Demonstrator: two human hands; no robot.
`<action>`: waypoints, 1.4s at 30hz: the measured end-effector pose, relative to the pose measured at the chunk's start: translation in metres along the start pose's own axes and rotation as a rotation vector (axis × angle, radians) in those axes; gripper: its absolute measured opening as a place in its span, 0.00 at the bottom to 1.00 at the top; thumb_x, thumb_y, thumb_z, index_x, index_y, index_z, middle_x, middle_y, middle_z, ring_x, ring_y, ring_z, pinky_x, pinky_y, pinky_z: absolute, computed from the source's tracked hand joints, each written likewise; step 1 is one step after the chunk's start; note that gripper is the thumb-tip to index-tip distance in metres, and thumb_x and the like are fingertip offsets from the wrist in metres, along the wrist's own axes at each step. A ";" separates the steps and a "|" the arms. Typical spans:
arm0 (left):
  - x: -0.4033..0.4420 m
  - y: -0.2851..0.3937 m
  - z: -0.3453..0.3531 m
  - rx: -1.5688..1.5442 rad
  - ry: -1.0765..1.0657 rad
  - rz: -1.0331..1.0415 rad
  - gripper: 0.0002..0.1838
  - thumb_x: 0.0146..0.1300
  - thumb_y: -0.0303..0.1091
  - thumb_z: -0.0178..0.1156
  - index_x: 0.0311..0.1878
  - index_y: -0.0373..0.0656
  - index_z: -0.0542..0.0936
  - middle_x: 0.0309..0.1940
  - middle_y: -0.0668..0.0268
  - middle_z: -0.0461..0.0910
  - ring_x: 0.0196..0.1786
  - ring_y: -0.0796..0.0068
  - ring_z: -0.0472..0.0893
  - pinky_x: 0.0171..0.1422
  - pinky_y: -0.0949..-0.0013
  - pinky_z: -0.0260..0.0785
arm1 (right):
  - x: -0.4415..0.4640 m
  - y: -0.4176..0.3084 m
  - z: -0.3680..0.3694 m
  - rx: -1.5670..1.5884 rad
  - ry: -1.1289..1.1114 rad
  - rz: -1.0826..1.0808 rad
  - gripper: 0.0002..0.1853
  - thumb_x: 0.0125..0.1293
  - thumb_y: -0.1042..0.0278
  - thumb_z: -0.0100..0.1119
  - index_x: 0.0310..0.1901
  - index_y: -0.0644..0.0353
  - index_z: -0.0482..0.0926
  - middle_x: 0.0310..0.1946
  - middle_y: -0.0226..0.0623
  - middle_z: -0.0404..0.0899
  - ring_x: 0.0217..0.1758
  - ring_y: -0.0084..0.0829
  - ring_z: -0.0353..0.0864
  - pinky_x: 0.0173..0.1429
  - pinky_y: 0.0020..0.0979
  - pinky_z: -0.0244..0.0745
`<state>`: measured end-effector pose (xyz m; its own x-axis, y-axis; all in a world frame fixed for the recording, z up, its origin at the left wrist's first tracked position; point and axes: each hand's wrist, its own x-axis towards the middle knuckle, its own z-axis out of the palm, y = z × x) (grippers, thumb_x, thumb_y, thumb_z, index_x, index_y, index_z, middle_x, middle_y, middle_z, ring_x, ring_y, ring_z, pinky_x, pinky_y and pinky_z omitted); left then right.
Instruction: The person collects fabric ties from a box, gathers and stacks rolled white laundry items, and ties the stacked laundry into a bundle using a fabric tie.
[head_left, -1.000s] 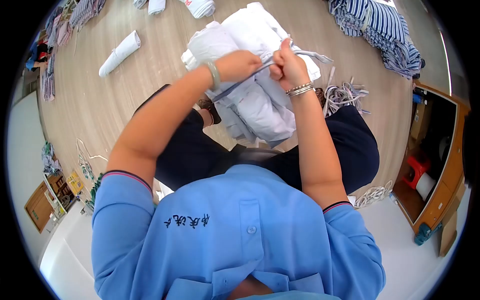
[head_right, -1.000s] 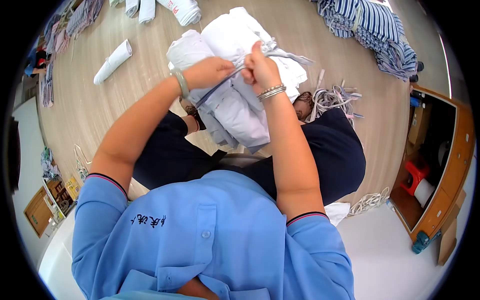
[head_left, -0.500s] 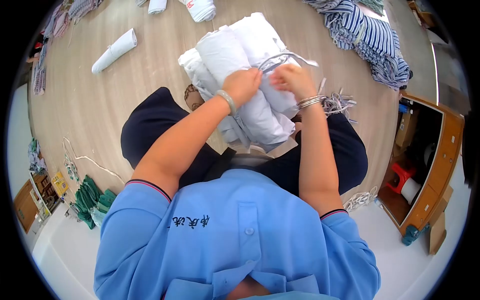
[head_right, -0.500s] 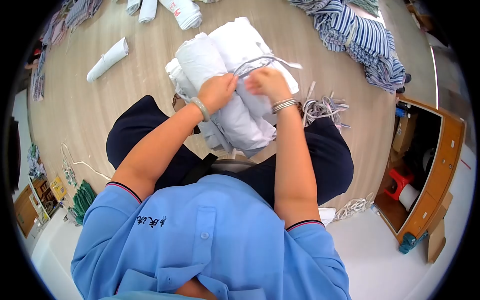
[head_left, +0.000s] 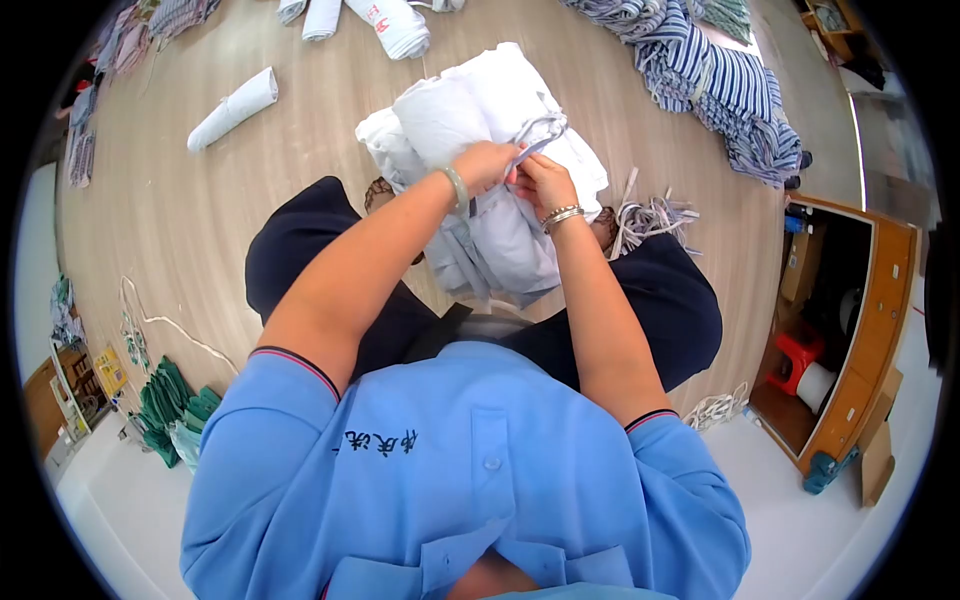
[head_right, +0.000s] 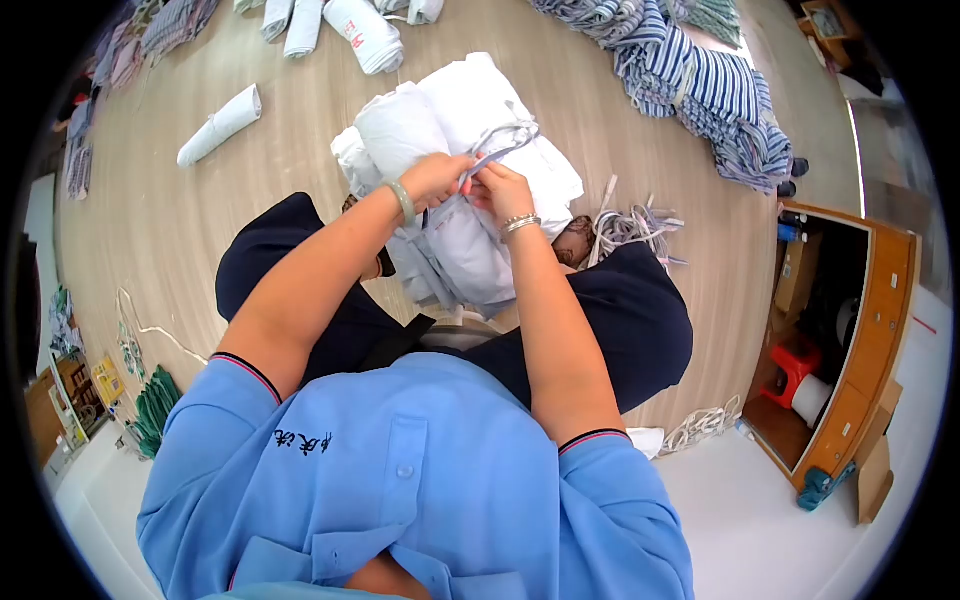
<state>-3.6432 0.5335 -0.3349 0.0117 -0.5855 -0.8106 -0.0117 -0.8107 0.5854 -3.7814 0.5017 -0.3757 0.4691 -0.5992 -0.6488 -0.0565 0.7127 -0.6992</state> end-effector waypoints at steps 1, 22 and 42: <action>0.001 0.001 -0.002 -0.006 0.012 0.000 0.20 0.58 0.47 0.47 0.18 0.42 0.70 0.09 0.76 0.58 0.10 0.84 0.54 0.14 0.76 0.44 | 0.001 -0.001 -0.001 0.000 0.012 0.023 0.11 0.62 0.63 0.52 0.42 0.58 0.76 0.33 0.32 0.80 0.32 0.23 0.79 0.35 0.23 0.71; 0.017 -0.030 0.016 0.370 0.315 0.575 0.17 0.61 0.42 0.48 0.29 0.36 0.76 0.25 0.53 0.77 0.29 0.59 0.75 0.36 0.64 0.66 | -0.034 0.023 0.020 0.477 0.303 -0.189 0.07 0.55 0.62 0.57 0.35 0.51 0.75 0.31 0.21 0.70 0.32 0.19 0.65 0.40 0.24 0.60; 0.026 0.022 0.022 0.532 0.140 0.635 0.12 0.63 0.38 0.47 0.34 0.38 0.69 0.26 0.50 0.76 0.32 0.50 0.76 0.37 0.54 0.65 | 0.031 -0.079 -0.018 0.605 0.507 -0.419 0.10 0.69 0.64 0.33 0.31 0.56 0.64 0.22 0.29 0.68 0.22 0.24 0.65 0.29 0.27 0.63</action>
<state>-3.6655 0.5004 -0.3436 -0.0327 -0.9535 -0.2996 -0.5275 -0.2381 0.8155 -3.7781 0.4206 -0.3462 -0.1072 -0.8406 -0.5309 0.5741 0.3836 -0.7233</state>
